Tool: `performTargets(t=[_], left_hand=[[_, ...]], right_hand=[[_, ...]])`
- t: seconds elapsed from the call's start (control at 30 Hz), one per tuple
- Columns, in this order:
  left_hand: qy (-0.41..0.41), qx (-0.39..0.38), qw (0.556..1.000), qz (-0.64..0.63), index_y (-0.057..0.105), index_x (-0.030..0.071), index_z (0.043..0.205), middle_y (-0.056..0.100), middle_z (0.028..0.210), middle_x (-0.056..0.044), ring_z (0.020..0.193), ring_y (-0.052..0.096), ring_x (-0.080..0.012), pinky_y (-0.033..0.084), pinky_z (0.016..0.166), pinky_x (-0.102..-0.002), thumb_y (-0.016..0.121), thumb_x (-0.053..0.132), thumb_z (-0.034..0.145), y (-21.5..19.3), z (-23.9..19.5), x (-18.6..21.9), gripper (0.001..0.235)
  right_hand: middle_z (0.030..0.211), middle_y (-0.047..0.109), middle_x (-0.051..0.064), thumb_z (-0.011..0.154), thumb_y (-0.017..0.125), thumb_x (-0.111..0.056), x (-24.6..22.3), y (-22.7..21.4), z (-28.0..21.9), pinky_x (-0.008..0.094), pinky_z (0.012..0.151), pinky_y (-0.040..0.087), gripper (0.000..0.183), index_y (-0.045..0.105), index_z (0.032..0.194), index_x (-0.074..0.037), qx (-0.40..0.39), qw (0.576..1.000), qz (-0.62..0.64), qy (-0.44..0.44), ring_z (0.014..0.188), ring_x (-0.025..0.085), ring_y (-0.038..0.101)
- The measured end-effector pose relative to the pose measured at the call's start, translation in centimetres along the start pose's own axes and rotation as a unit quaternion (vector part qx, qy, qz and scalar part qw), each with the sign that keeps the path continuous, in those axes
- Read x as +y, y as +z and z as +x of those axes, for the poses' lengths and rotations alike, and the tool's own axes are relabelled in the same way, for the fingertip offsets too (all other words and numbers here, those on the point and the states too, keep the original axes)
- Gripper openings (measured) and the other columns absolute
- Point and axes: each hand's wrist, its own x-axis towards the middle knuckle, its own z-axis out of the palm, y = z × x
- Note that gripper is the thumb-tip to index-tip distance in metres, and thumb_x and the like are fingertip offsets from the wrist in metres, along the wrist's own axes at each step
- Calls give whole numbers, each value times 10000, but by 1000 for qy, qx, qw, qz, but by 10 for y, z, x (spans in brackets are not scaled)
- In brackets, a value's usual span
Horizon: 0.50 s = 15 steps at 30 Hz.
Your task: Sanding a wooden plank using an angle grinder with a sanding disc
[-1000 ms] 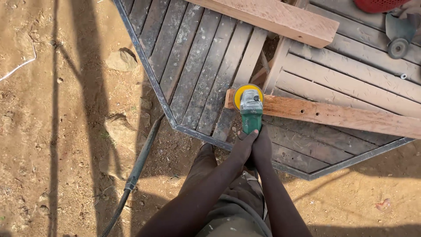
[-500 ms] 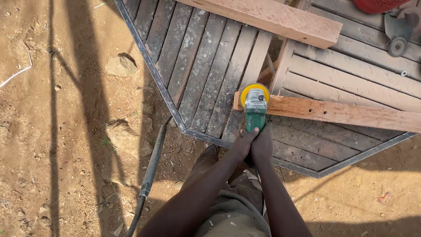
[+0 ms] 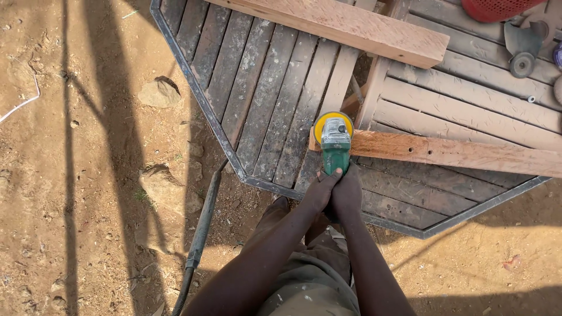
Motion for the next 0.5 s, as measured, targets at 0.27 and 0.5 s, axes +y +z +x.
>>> performTargets(t=[0.27, 0.5], left_hand=[[3, -10, 1000, 6, 427, 56, 1563, 485, 1519, -287, 1448, 437, -460, 382, 1180, -618, 643, 892, 781, -1, 29, -25, 1165], [-5, -21, 999, 34, 473, 54, 1522, 520, 1479, -275, 1425, 465, -451, 387, 1172, -633, 650, 884, 800, 16, 36, -47, 1115]], right_hand=[[1130, 657, 186, 946, 621, -410, -3, -4, -10, 572, 1012, 490, 480, 453, 1305, -140, 9, 997, 60, 38, 1147, 432, 661], [1115, 660, 219, 920, 781, -368, 41, -4, -4, 618, 945, 544, 696, 438, 1424, -31, 76, 997, 3, -14, 1113, 455, 672]])
